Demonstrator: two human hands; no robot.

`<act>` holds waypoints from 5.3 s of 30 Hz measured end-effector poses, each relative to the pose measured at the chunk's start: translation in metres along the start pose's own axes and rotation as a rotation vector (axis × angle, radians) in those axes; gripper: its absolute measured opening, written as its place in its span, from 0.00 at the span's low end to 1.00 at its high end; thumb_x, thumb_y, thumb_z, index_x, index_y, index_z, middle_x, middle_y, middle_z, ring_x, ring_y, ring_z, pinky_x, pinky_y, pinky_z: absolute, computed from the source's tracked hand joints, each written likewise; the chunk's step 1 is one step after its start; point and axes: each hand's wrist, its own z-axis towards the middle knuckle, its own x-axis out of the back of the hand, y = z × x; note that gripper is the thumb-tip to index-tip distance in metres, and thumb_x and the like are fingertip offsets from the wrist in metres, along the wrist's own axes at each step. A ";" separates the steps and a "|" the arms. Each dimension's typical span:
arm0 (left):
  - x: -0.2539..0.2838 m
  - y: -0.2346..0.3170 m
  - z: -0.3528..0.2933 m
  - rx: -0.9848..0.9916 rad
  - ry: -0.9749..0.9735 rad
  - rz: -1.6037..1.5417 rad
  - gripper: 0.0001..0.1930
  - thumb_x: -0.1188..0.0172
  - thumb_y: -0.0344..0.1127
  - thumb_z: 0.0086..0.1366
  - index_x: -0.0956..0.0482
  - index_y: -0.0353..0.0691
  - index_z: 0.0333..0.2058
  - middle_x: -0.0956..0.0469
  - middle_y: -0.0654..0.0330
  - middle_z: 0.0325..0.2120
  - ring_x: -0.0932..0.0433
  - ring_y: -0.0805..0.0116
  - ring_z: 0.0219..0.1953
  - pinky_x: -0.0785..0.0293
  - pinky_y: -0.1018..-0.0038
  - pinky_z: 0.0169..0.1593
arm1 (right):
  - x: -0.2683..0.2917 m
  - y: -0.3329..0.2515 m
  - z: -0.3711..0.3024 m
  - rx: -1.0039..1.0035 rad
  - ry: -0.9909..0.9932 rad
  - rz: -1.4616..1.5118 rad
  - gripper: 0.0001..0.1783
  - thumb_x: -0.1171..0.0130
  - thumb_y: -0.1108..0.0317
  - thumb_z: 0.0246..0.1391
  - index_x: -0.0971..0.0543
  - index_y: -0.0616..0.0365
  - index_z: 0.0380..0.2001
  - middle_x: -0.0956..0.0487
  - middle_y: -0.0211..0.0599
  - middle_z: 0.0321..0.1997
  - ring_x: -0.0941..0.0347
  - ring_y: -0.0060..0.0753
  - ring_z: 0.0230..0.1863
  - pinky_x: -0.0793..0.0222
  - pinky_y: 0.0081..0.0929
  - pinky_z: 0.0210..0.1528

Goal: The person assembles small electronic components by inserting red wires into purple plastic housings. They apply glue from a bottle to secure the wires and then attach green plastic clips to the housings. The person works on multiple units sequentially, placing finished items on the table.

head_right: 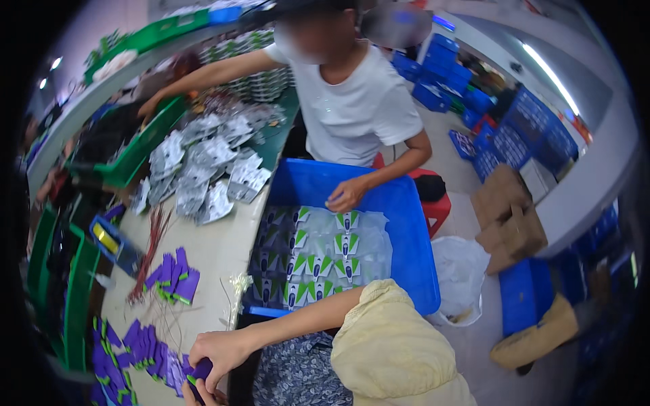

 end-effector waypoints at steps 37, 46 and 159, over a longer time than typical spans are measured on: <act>0.052 -0.001 -0.033 0.653 -0.046 -0.357 0.10 0.41 0.34 0.70 0.20 0.30 0.39 0.18 0.56 0.27 0.24 0.76 0.18 0.31 0.81 0.21 | 0.001 -0.029 0.012 -0.033 -0.030 -0.341 0.14 0.32 0.70 0.50 0.20 0.64 0.39 0.23 0.43 0.35 0.25 0.46 0.36 0.28 0.38 0.40; 0.051 -0.028 0.016 0.129 -0.112 0.160 0.06 0.40 0.25 0.67 0.22 0.25 0.38 0.26 0.52 0.49 0.21 0.74 0.27 0.23 0.80 0.29 | 0.065 0.033 0.037 -0.046 0.297 -0.768 0.12 0.41 0.81 0.47 0.22 0.64 0.38 0.23 0.46 0.38 0.26 0.53 0.42 0.29 0.44 0.46; 0.048 -0.006 0.038 0.042 0.076 -0.102 0.14 0.36 0.34 0.65 0.26 0.36 0.46 0.22 0.55 0.19 0.22 0.62 0.17 0.29 0.69 0.23 | -0.018 -0.013 0.075 -0.407 -0.051 0.411 0.18 0.32 0.81 0.47 0.26 0.64 0.42 0.24 0.33 0.35 0.25 0.24 0.43 0.28 0.27 0.47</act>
